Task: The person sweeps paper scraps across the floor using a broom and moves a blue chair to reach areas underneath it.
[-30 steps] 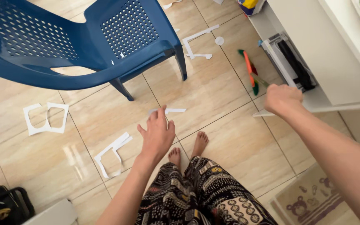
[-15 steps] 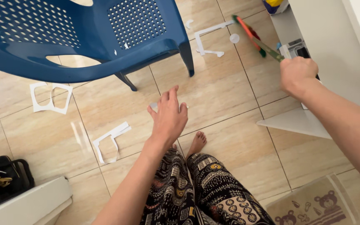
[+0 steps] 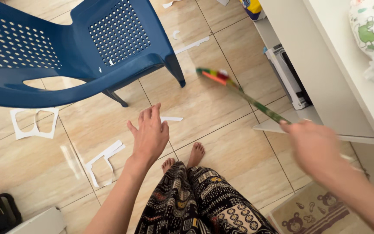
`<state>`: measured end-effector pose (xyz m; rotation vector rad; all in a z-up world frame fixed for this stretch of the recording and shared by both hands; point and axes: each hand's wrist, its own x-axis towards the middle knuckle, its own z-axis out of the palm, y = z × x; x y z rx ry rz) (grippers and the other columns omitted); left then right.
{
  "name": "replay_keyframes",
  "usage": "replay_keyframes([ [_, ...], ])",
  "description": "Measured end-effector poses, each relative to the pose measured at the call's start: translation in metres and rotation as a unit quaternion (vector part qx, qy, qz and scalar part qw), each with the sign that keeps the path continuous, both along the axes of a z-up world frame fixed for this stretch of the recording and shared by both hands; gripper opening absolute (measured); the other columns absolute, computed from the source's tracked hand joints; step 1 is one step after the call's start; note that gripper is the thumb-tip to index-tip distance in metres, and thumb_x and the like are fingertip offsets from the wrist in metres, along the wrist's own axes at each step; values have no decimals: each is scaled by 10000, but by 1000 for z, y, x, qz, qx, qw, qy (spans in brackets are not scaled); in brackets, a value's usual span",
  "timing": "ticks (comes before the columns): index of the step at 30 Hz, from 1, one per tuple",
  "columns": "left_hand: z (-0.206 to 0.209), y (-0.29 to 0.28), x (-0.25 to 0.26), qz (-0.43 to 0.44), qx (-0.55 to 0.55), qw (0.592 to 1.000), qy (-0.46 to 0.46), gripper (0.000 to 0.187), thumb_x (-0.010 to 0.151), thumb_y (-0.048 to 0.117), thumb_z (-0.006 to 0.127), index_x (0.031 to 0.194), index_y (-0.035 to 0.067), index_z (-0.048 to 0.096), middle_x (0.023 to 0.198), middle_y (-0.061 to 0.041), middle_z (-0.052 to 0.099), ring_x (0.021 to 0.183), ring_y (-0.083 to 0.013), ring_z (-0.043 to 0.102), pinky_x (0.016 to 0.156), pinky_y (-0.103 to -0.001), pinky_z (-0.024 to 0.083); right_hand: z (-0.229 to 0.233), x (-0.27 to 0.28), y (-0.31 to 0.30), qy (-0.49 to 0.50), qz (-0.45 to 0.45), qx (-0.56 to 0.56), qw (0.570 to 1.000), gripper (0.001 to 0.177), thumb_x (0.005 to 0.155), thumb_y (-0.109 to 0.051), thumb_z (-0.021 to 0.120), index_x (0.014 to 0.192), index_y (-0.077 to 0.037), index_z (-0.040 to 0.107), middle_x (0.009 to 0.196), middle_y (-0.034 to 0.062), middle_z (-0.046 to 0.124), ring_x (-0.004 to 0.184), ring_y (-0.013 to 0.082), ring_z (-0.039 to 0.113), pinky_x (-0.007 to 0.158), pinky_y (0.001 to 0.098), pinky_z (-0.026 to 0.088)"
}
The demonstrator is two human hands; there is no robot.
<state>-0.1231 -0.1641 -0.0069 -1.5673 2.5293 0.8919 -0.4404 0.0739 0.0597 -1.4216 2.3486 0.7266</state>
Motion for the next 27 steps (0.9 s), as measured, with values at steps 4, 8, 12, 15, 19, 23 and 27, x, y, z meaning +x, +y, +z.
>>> replay_keyframes([
  [4,-4,3,4,0,7,1000,2,605,960,191,608,1529,111,417,1541,-132,470,1488,-359,371,1144,-830,131,34,-74,29,-10,-137,80,987,736,861,-22,671,1487,-408,692,943,86,778,792,241,757,715,408,624],
  [8,-8,7,8,3,18,1000,-5,608,968,197,599,1539,113,409,1534,-137,474,1497,-344,380,1152,-826,140,39,-132,42,-95,-137,-20,986,749,836,-6,701,1504,-343,722,789,90,750,670,220,732,655,383,622],
  [12,-7,9,12,10,20,1000,-4,613,966,196,597,1541,107,404,1541,-152,464,1493,-354,379,1145,-827,130,57,-97,-30,-3,-44,-51,998,649,820,-48,716,1388,-355,779,753,92,795,639,243,758,710,396,607],
  [15,-4,10,14,18,6,1000,1,606,982,200,589,1544,84,393,1541,-184,450,1478,-383,373,1135,-830,115,72,-53,-91,67,-21,-47,996,569,854,-85,733,1336,-382,792,835,125,816,735,307,772,738,444,608],
  [19,5,13,29,54,23,998,9,602,972,188,585,1541,100,410,1535,-168,472,1491,-373,385,1156,-823,130,21,-36,-134,62,-47,-104,992,486,904,-117,741,1298,-395,804,988,154,803,938,369,760,786,516,599],
  [23,5,12,52,61,14,998,29,615,965,181,588,1544,85,405,1542,-175,467,1483,-380,386,1137,-834,116,-41,-41,-93,18,-33,-169,985,437,949,-106,709,1292,-354,820,1088,207,770,996,439,735,843,538,594],
  [27,0,9,79,63,28,997,22,611,967,201,596,1542,113,412,1540,-156,468,1481,-371,384,1134,-833,124,-42,25,-20,-5,-109,-118,987,359,951,-109,685,1254,-259,805,1121,206,761,1001,428,750,857,544,603],
])
